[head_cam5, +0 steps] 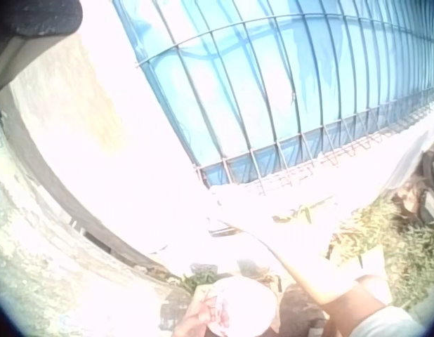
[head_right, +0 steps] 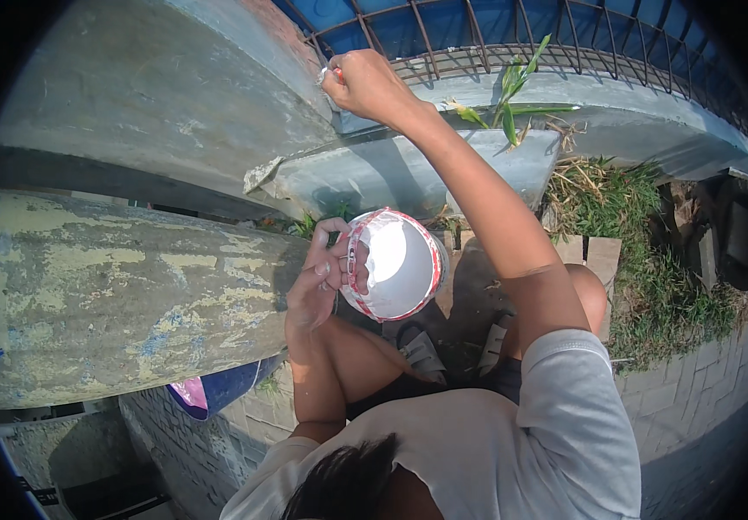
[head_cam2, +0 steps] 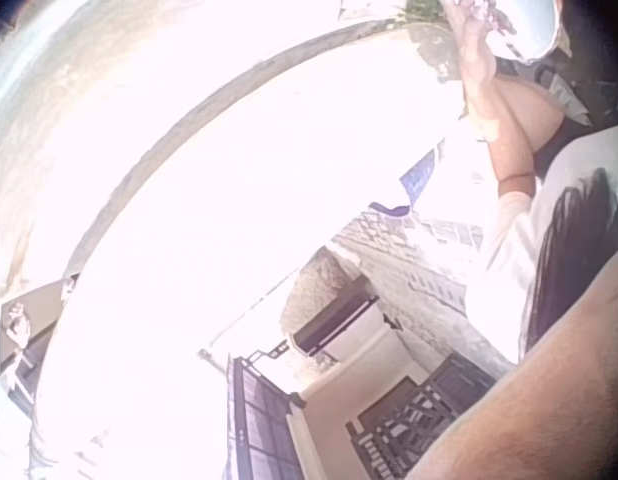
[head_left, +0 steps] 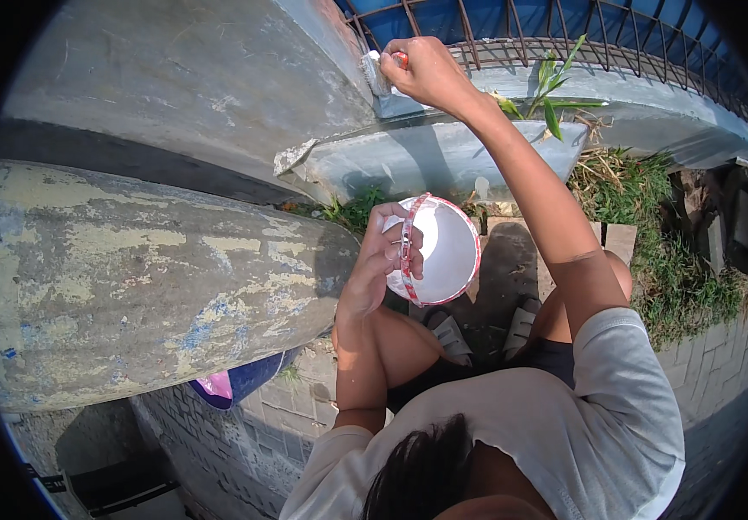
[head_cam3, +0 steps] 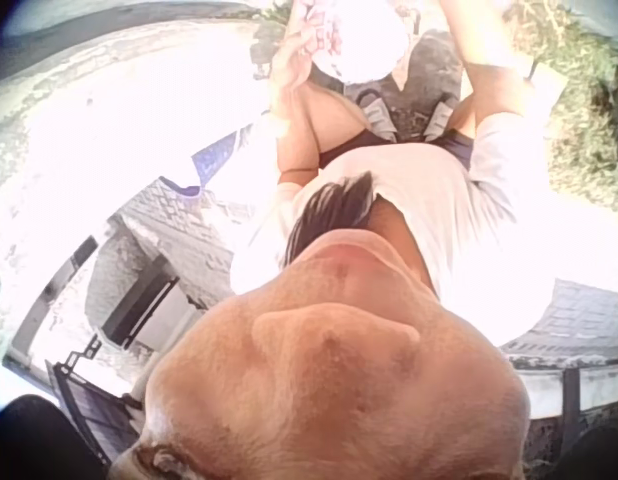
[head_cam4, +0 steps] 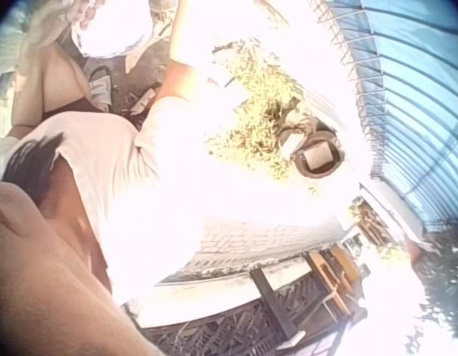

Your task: The person paints a concrete wall ledge using a brush dipped into a bucket of white paint.

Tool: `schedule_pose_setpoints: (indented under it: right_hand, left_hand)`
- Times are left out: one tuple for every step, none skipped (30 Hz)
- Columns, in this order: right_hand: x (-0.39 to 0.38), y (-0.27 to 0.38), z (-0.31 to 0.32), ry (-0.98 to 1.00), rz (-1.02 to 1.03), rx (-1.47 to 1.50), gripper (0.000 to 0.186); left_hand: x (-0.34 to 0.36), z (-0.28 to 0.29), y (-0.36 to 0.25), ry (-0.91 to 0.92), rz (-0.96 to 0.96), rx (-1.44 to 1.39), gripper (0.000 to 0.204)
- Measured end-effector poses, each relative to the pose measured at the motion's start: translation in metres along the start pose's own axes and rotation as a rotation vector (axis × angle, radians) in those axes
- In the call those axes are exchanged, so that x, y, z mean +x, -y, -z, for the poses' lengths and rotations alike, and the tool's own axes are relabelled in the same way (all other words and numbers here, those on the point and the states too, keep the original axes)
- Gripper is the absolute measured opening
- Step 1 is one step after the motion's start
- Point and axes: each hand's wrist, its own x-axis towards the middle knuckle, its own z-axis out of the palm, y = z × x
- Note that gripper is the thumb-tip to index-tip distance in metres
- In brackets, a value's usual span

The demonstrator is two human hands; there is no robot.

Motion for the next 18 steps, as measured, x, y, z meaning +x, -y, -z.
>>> schedule_pose_setpoints:
  right_hand:
    - [0.005,-0.002,-0.005,0.001,0.004,-0.001,0.024]
    - [0.011,0.000,-0.013,0.067,0.044,-0.087,0.024]
    - [0.017,-0.002,-0.017,0.127,0.079,-0.187,0.024]
    - [0.029,-0.007,-0.022,0.015,0.194,-0.138,0.024]
    - [0.044,-0.007,-0.021,0.061,0.183,-0.257,0.026]
    - [0.065,-0.006,-0.019,0.005,0.185,-0.195,0.027]
    - [0.079,-0.005,-0.021,-0.053,0.188,-0.130,0.030]
    - [0.089,-0.001,-0.010,-0.099,0.191,-0.099,0.029]
    - [0.097,0.005,-0.002,-0.143,0.192,-0.055,0.029]
    - [0.106,0.011,0.006,-0.178,0.195,-0.021,0.029]
    - [0.110,0.013,0.014,-0.193,0.196,0.000,0.028]
    - [0.113,0.014,0.020,-0.199,0.202,0.005,0.028]
    - [0.112,0.013,0.022,-0.190,0.209,0.007,0.028]
    - [0.107,0.007,0.021,-0.174,0.217,-0.002,0.028]
    - [0.102,0.000,0.020,-0.157,0.232,-0.018,0.027]
    - [0.092,-0.008,0.020,-0.141,0.250,-0.036,0.027]
    - [0.081,-0.017,0.017,-0.126,0.289,-0.044,0.027]
    - [0.074,-0.024,0.014,-0.120,0.357,-0.049,0.027]
  left_hand:
    - [0.000,0.000,0.000,0.000,-0.004,-0.001,0.059]
    - [-0.002,0.001,0.000,-0.009,-0.008,-0.002,0.058]
    - [-0.002,0.000,0.001,-0.003,-0.009,-0.007,0.058]
    - [-0.001,-0.002,0.000,-0.003,-0.012,-0.009,0.058]
    - [-0.001,-0.003,-0.002,-0.009,0.004,-0.003,0.058]
    - [-0.001,-0.003,-0.003,-0.011,0.020,0.005,0.058]
    - [-0.003,-0.001,-0.004,-0.017,0.019,0.006,0.058]
    - [-0.002,-0.001,-0.005,0.001,0.008,-0.002,0.058]
    - [-0.003,0.000,-0.005,0.002,-0.001,-0.005,0.059]
    - [-0.004,0.001,-0.005,-0.001,-0.001,-0.007,0.059]
    - [-0.004,0.000,-0.005,0.003,-0.007,-0.016,0.058]
    - [-0.004,-0.001,-0.005,0.007,-0.012,-0.025,0.058]
    - [-0.005,-0.003,-0.005,0.008,-0.010,-0.025,0.058]
    - [-0.004,-0.004,-0.003,0.007,-0.007,-0.008,0.058]
    - [0.000,-0.004,-0.002,0.013,-0.005,0.011,0.058]
    - [0.002,-0.005,0.001,0.027,0.000,0.012,0.058]
    - [0.001,-0.004,0.005,0.022,0.004,0.005,0.058]
    - [0.001,-0.003,0.006,0.007,0.009,0.002,0.058]
